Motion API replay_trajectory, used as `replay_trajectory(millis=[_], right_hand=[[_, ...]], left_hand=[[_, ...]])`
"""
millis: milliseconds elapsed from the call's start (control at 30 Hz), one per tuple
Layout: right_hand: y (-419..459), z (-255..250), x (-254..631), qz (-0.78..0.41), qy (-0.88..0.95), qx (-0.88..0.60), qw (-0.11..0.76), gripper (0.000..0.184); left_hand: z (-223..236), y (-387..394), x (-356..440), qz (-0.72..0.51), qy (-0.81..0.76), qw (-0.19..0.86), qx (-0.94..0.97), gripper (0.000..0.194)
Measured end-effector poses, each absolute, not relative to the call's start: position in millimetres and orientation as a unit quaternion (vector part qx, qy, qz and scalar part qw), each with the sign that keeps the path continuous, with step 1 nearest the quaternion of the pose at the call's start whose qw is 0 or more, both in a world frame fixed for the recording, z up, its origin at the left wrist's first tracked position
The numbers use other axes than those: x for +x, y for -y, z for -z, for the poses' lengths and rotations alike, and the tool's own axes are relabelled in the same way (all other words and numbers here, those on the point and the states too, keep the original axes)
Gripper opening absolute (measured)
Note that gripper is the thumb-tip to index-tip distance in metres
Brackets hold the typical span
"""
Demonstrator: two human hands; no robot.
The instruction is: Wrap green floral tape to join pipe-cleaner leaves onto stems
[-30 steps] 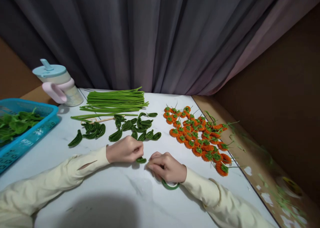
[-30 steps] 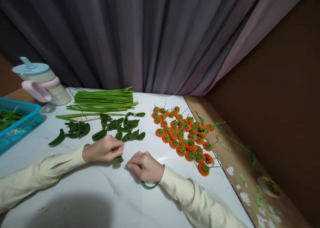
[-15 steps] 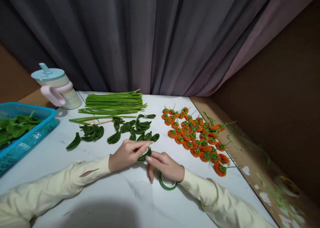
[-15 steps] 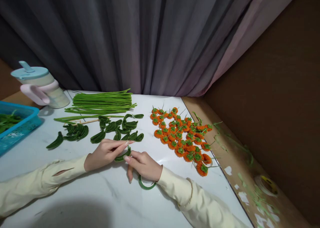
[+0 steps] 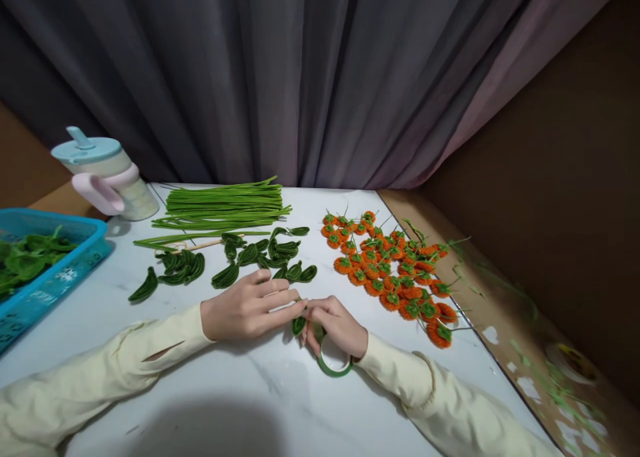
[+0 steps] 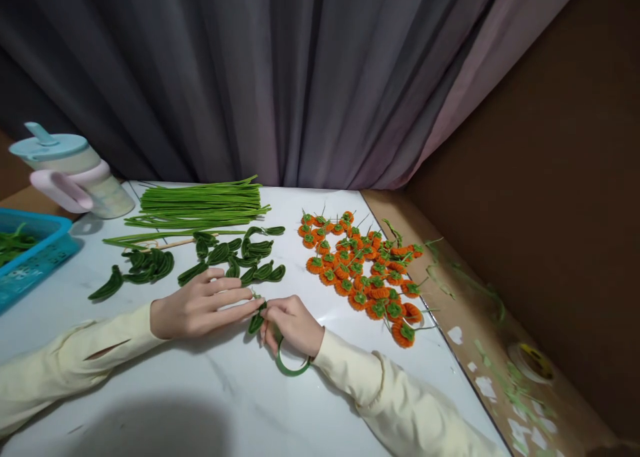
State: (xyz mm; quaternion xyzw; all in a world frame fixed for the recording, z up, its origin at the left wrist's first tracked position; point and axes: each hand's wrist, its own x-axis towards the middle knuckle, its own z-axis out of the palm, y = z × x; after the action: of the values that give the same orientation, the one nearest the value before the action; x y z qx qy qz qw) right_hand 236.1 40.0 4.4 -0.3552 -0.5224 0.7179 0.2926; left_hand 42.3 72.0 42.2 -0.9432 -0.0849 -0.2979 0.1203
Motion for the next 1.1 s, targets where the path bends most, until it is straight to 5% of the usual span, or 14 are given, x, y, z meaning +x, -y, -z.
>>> replay_trajectory(millis=[167, 667, 900, 1100], right_hand=[[-38.2, -6.0, 236.9, -0.66, 0.58, -0.38, 0.29, 0.03], [-29.0, -4.2, 234.7, -0.354, 0.771, -0.421, 0.321, 0.028], [-26.5, 0.4, 235.0, -0.287, 0.804, -0.391, 0.344, 0.027], [-26.4, 0.8, 233.9, -0.256, 0.806, -0.398, 0.355, 0.029]], left_hand=[[-35.9, -70.9, 43.5, 0.266, 0.152, 0.095, -0.947, 0.028], [-34.0, -63.6, 53.0, 0.336, 0.282, -0.208, -0.874, 0.014], [-30.5, -64.3, 54.4, 0.365, 0.301, -0.217, -0.854, 0.016], [-20.5, -64.6, 49.1, 0.338, 0.233, -0.074, -0.909, 0.013]])
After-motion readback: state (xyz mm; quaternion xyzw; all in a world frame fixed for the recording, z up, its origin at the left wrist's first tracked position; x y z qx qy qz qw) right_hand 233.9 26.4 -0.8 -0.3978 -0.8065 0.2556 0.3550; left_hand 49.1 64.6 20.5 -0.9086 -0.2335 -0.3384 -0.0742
